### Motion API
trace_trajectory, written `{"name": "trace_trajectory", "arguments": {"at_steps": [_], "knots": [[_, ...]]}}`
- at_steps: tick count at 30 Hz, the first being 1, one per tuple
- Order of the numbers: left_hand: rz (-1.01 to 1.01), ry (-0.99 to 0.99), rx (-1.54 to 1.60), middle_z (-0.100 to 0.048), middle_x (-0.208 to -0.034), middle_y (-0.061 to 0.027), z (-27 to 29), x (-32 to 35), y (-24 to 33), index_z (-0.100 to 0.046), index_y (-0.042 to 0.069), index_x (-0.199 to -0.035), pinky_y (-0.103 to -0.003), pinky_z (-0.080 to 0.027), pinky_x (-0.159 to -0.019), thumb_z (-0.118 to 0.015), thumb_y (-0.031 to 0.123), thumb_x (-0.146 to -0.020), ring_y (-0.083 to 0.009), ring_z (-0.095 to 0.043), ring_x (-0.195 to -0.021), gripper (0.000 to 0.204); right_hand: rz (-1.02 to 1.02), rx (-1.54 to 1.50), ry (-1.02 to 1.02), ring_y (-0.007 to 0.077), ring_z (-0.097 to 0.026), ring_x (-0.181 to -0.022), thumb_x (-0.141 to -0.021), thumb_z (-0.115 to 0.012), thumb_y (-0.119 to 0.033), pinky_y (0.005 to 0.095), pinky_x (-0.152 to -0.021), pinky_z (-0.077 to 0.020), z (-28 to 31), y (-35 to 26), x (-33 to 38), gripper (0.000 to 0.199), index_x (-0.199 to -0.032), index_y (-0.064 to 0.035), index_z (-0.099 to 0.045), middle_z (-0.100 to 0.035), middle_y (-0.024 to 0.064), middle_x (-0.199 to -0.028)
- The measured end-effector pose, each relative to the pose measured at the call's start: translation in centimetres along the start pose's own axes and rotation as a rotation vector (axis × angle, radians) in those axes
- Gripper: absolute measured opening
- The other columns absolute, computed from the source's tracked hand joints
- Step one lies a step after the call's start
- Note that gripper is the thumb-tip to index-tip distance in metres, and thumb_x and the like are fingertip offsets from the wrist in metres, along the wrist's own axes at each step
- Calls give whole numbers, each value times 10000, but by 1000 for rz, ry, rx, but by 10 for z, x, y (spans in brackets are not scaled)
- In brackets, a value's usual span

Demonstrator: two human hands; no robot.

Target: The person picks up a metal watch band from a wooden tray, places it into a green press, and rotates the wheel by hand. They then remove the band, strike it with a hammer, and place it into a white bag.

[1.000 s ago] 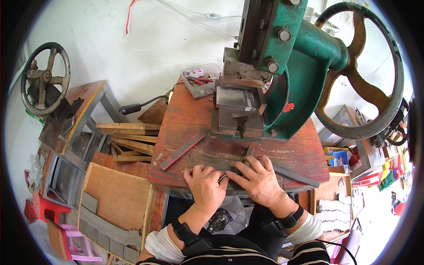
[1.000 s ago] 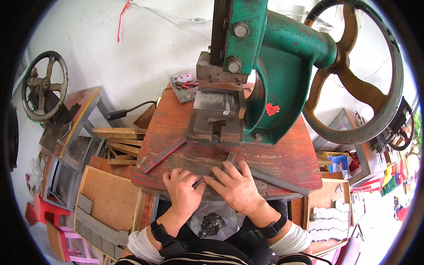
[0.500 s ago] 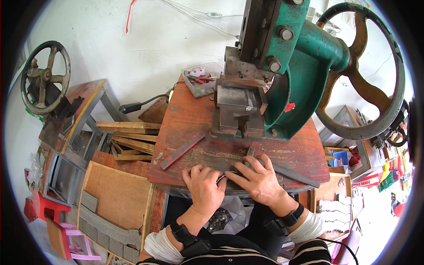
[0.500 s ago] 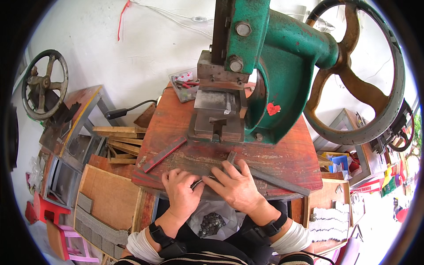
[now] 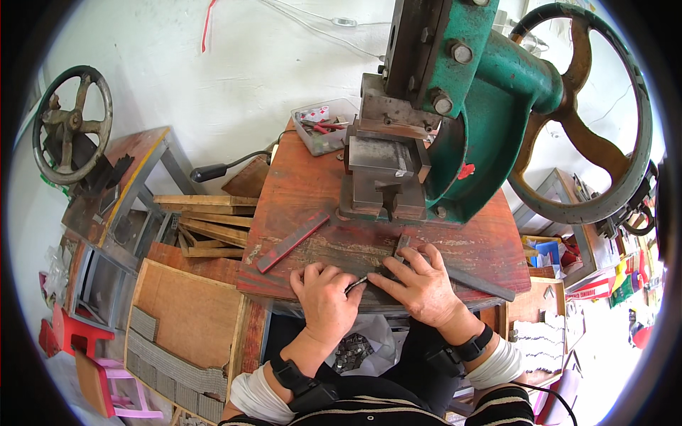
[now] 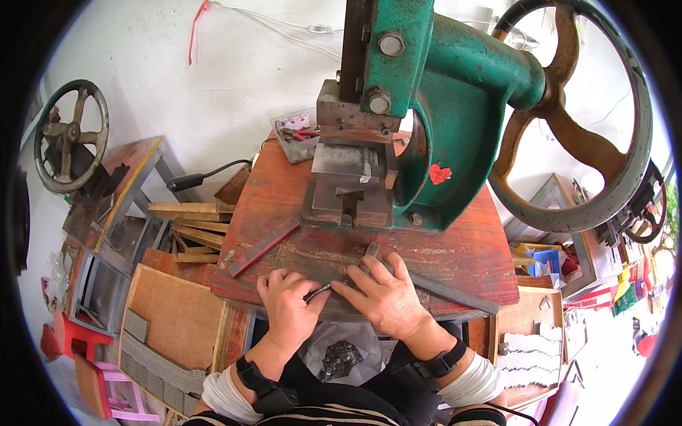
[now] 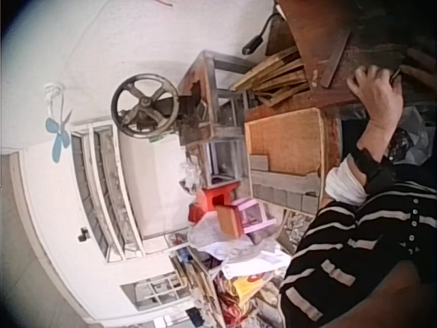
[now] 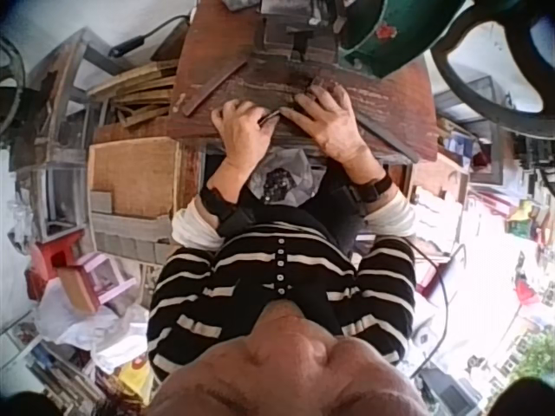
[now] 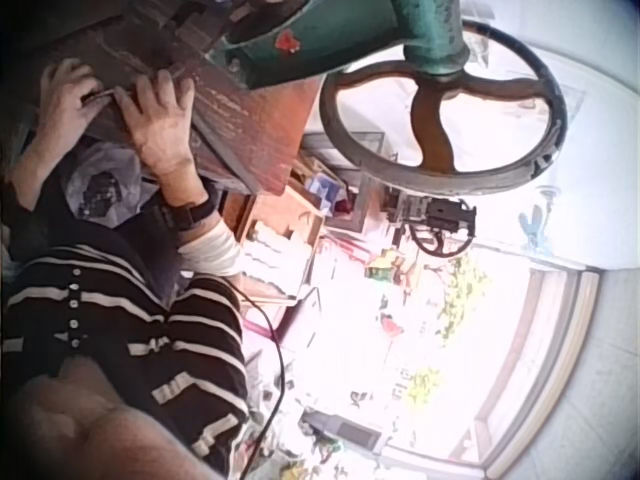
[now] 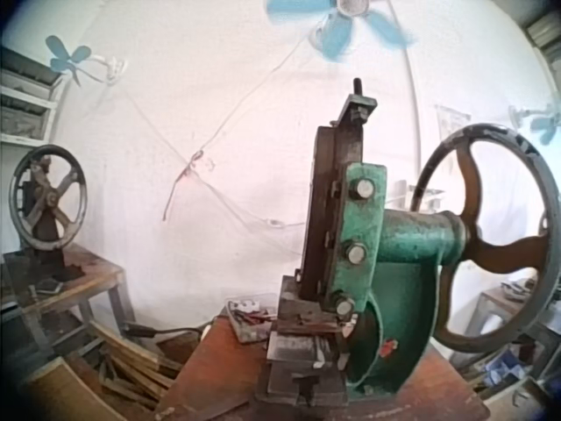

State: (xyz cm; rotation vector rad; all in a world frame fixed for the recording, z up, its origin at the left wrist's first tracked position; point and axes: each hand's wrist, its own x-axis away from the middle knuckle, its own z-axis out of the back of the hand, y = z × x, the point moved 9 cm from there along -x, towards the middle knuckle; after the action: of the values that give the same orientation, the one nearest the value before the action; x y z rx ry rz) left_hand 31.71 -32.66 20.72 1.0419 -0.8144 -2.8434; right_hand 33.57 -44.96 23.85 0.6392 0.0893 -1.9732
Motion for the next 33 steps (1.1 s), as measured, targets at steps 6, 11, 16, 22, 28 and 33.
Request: {"name": "trace_trajectory", "arguments": {"at_steps": [6, 11, 16, 22, 28, 33], "knots": [[19, -2, 19, -635, -771, 5, 2, 1, -3, -681, 100, -708, -478, -302, -887, -820, 180, -626, -255, -527, -921, 180, -24, -34, 1, 258, -522, -1071, -742, -588, -189, 487, -958, -359, -3, 0, 1, 386, -1118, -199, -677, -591, 40, -1111], [10, 4, -6, -633, -770, 0, -1, 0, -3, -673, 98, -699, -488, -308, -895, -805, 167, -626, -254, -529, -918, 166, 3, -58, -28, 259, -511, -1085, -749, -590, -183, 482, -945, -358, -4, -8, -7, 403, -1144, -213, -667, -567, 54, -1150], [19, -4, 2, -635, -773, 0, -3, 0, -5, -678, 101, -700, -494, -309, -899, -802, 171, -626, -253, -527, -920, 161, 17, -45, -47, 257, -508, -1091, -757, -584, -190, 477, -940, -355, -6, -9, -7, 408, -1156, -218, -663, -558, 60, -1154], [42, -13, -5, -637, -777, -3, 1, 1, -5, -683, 102, -698, -506, -302, -908, -824, 214, -629, -251, -525, -932, 193, 30, -41, -30, 255, -520, -1072, -752, -583, -211, 477, -937, -356, -3, -7, -8, 390, -1132, -199, -672, -566, 58, -1132], [25, 2, 19, -631, -790, -5, 1, 3, -6, -677, 102, -712, -501, -301, -922, -819, 197, -635, -257, -523, -943, 187, 14, -52, -31, 252, -521, -1065, -753, -577, -202, 468, -935, -358, -2, -5, -7, 380, -1119, -188, -676, -568, 58, -1125], [-2, 34, 30, -616, -788, -7, 10, 8, -8, -668, 99, -724, -480, -306, -926, -810, 170, -634, -268, -521, -946, 183, 15, -75, -33, 244, -522, -1052, -757, -574, -195, 459, -928, -364, -7, -10, -9, 396, -1142, -190, -664, -561, 54, -1114]]}}
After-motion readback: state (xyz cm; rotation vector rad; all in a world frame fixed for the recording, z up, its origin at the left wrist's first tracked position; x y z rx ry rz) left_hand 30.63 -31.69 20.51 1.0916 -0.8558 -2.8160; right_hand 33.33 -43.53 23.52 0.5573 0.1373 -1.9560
